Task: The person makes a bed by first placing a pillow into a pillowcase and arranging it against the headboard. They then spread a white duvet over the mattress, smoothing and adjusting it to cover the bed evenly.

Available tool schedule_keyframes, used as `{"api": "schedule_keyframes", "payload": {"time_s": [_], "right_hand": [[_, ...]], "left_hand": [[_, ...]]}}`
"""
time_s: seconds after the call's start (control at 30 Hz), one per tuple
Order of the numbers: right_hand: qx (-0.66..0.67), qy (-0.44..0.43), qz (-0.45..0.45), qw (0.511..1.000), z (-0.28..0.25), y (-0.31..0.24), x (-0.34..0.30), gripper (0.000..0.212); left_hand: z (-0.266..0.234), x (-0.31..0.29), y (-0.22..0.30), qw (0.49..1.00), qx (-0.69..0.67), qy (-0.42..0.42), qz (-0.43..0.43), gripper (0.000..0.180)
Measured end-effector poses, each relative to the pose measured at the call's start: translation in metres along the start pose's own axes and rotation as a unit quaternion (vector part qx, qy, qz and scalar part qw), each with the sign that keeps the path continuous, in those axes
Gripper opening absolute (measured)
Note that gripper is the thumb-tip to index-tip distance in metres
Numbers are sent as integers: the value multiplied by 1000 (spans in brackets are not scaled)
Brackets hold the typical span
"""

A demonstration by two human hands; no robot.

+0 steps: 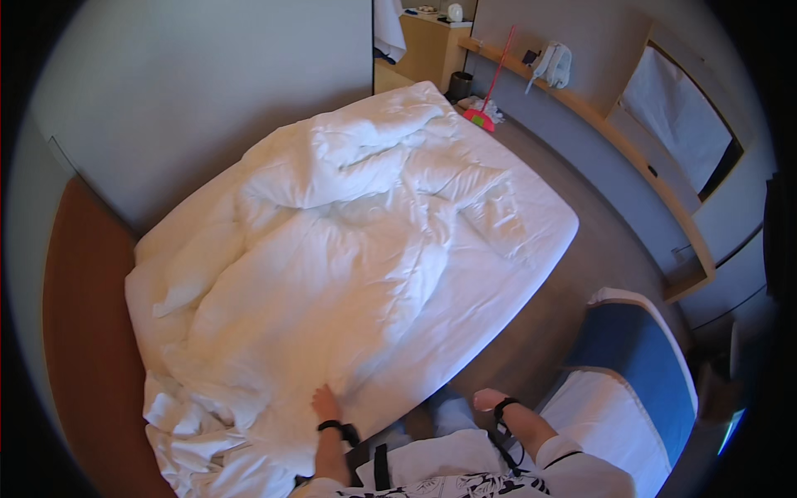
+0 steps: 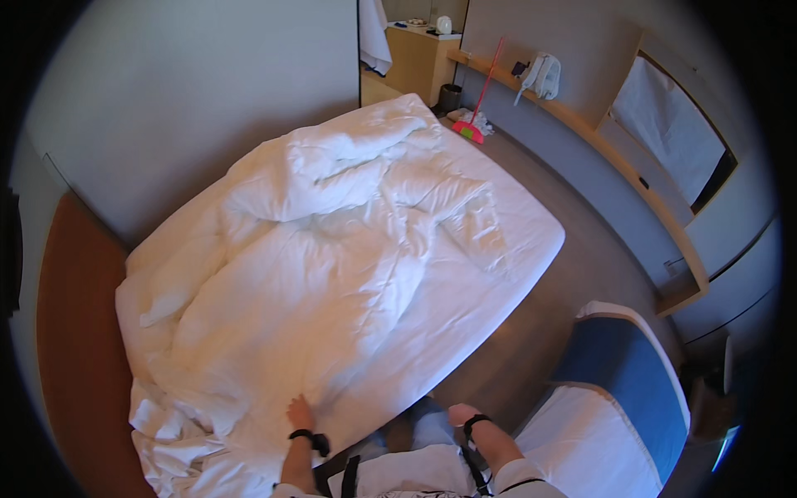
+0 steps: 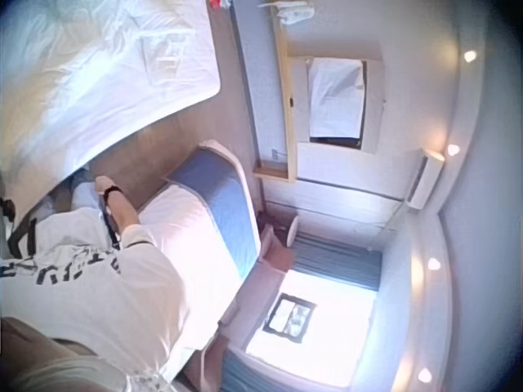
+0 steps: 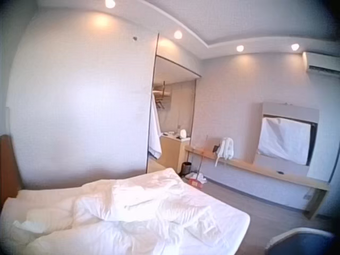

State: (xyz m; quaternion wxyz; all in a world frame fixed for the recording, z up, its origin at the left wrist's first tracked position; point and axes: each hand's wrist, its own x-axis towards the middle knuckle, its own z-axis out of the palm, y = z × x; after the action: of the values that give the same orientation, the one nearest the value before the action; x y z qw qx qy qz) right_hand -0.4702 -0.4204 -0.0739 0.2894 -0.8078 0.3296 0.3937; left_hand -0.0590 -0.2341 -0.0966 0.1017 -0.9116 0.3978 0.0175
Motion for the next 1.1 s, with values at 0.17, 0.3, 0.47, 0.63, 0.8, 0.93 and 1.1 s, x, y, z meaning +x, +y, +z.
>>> {"api": "schedule_keyframes", "payload": {"time_s": [0.17,0.3,0.47,0.63,0.8,0.93,1.1], "right_hand": [[133,37,24,990,-46,17,-10,25],[238,134,-1,962,-89,24,-12,24],[279,127,57,950,-87,83,-1,32],[264,242,153,921,-119,136,17,56],[256,387,237,854,-191,186,31,83],[304,459,235,801,-298,212,53,96],[359,462,95,806,-348,307,136,96]], "left_hand": [[18,-44,-88,972,98,-199,-81,17],[-13,-65,-109,909,91,-383,-138,31],[-86,17,-12,929,-36,-367,10,39],[-171,106,144,908,-395,13,138,31],[-192,172,310,846,-473,26,243,37],[-163,200,394,882,-409,11,234,52],[-117,243,441,978,-158,-22,132,60]]}}
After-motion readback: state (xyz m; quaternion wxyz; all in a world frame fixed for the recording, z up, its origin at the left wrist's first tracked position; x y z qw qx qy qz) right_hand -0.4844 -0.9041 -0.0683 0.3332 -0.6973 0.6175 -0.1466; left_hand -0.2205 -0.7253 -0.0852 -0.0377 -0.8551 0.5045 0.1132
